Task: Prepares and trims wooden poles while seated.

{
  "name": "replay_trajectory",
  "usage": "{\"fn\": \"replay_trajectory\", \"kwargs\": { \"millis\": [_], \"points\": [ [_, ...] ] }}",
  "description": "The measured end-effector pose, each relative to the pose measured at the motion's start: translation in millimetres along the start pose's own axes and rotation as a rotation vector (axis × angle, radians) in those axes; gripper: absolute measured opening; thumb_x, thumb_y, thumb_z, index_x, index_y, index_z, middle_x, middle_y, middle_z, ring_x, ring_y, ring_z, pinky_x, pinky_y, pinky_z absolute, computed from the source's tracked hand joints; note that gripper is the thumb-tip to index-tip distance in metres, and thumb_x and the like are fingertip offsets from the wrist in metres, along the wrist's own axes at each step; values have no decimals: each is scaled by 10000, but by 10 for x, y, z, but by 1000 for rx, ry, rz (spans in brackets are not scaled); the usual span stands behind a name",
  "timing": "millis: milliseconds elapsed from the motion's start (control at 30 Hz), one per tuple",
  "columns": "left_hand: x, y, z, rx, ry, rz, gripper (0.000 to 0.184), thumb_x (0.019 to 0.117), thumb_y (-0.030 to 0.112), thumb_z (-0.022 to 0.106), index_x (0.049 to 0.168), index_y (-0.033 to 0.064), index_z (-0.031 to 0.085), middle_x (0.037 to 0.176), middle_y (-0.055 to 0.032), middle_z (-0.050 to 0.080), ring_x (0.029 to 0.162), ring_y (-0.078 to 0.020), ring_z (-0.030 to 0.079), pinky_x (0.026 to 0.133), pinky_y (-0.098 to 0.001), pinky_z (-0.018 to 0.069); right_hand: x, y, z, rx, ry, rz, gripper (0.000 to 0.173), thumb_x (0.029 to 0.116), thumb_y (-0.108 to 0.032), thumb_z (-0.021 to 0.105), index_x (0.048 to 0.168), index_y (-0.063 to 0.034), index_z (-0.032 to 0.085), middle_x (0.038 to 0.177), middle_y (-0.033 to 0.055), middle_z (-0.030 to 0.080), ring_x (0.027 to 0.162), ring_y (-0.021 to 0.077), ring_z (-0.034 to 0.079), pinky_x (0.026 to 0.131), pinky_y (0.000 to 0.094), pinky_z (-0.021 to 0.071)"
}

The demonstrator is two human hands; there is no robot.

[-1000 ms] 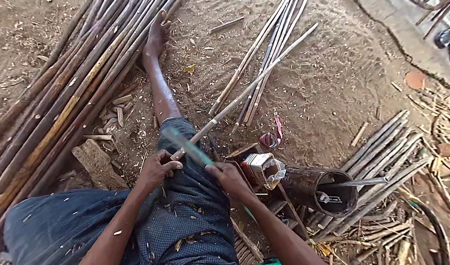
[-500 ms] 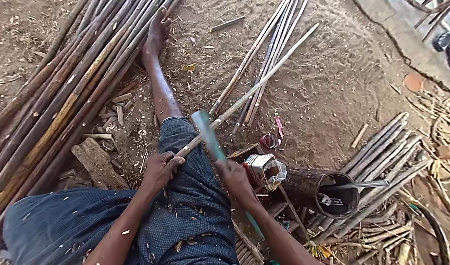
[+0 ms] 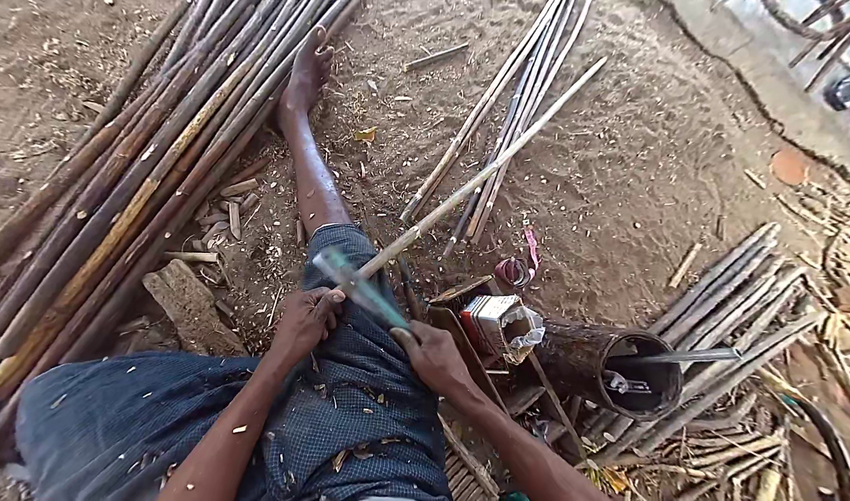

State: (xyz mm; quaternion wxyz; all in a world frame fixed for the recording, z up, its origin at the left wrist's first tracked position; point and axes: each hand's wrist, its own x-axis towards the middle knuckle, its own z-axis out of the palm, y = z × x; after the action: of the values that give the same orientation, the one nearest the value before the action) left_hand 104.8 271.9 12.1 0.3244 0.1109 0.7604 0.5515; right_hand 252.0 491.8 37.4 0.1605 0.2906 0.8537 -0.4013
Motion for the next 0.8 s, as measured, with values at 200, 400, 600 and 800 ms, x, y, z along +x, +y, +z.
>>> {"fn": "replay_trajectory", "kwargs": {
  "millis": [200, 400, 600, 800],
  "points": [
    [-10, 44, 36, -43, 18, -62, 459, 1111, 326, 401, 880, 36, 672, 573, -31, 566, 420, -110, 476, 425, -248, 431, 25, 12, -32, 67, 51, 50, 551, 1021, -618, 489, 915, -105, 664, 665, 89, 583, 572, 252, 583, 526, 486, 496],
    [-1, 15, 59, -78, 41, -57, 504, 1110, 352, 390, 830, 36, 666, 552, -26, 563, 409, -106, 466, 418, -251, 424, 77, 36, -14, 69, 81, 46, 580, 1029, -633, 452, 931, -98, 656, 631, 89, 562, 518, 244, 556, 485, 467, 483],
    [9, -15, 70, -100, 59, -44, 549, 1104, 407, 368, 815, 43, 661, 543, -25, 558, 408, -109, 478, 417, -257, 435, 75, 56, -58, 103, 108, 104, 623, 1022, -666, 425, 946, -94, 661, 639, 106, 561, 521, 260, 555, 479, 475, 480],
    [-1, -60, 37, -123, 29, -55, 618, 1098, 476, 320, 793, 50, 647, 530, -25, 550, 398, -107, 464, 410, -255, 421, 113, 93, -59, 144, 61, 89, 619, 1017, -675, 432, 945, -101, 654, 619, 100, 559, 484, 240, 541, 454, 441, 475]
  ]
}}
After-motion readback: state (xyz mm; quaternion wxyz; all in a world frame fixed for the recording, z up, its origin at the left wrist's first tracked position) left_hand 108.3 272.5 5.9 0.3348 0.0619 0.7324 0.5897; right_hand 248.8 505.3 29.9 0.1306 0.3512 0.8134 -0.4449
